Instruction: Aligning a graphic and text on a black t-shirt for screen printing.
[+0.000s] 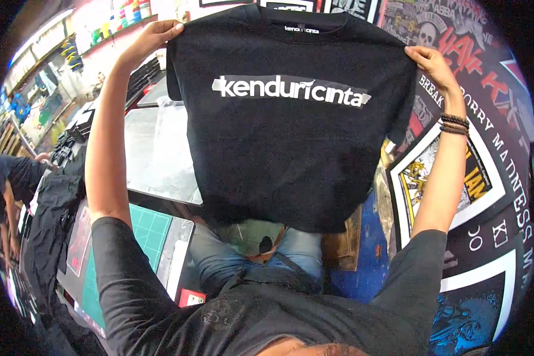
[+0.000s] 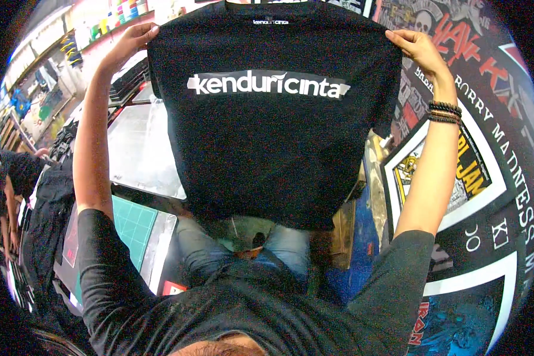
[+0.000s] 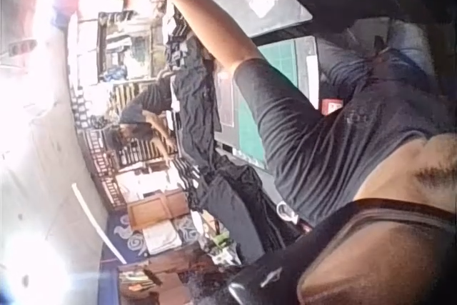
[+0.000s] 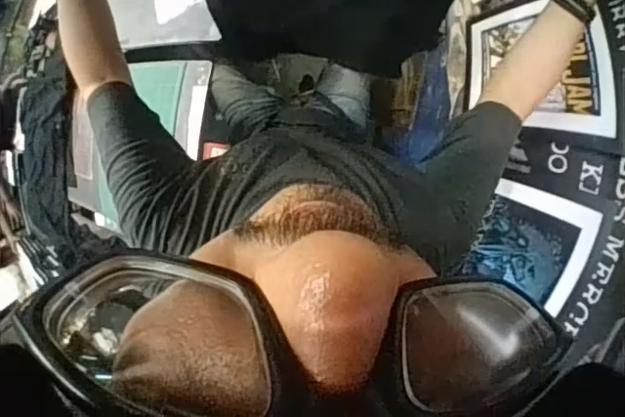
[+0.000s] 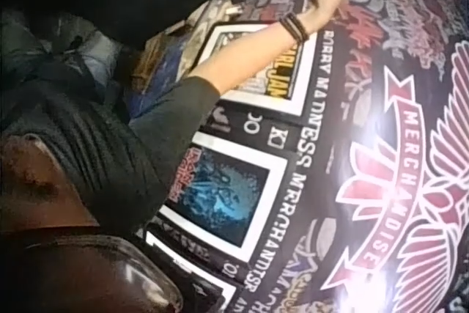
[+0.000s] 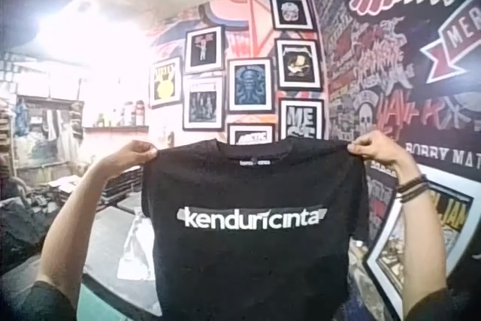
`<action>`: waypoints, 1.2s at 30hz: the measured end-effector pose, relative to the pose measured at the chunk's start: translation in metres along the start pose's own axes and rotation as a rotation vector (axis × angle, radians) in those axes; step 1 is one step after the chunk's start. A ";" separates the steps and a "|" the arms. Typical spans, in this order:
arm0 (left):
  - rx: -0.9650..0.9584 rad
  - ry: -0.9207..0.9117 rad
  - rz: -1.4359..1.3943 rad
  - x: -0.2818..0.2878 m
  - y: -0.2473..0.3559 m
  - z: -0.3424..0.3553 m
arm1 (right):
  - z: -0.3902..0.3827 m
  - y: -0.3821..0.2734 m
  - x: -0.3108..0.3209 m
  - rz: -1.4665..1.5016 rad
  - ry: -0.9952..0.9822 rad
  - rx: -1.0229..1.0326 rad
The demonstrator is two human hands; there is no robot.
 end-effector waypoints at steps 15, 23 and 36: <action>-0.262 0.300 0.348 -0.018 -0.030 0.051 | -0.011 0.035 -0.006 -0.226 0.161 0.019; -0.278 0.344 0.529 -0.013 -0.036 0.051 | 0.005 0.034 -0.006 -0.277 0.233 0.131; -0.255 0.477 0.481 -0.030 0.006 0.032 | -0.020 0.013 0.010 -0.287 0.262 0.034</action>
Point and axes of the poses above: each hand's wrist, its own z-axis towards the middle knuckle, its own x-axis out of the back of the hand, y = z × x, the point moved 7 cm from there along z, towards the middle knuckle, and after that the axes turned 1 degree about -x, right-handed, at the moved point
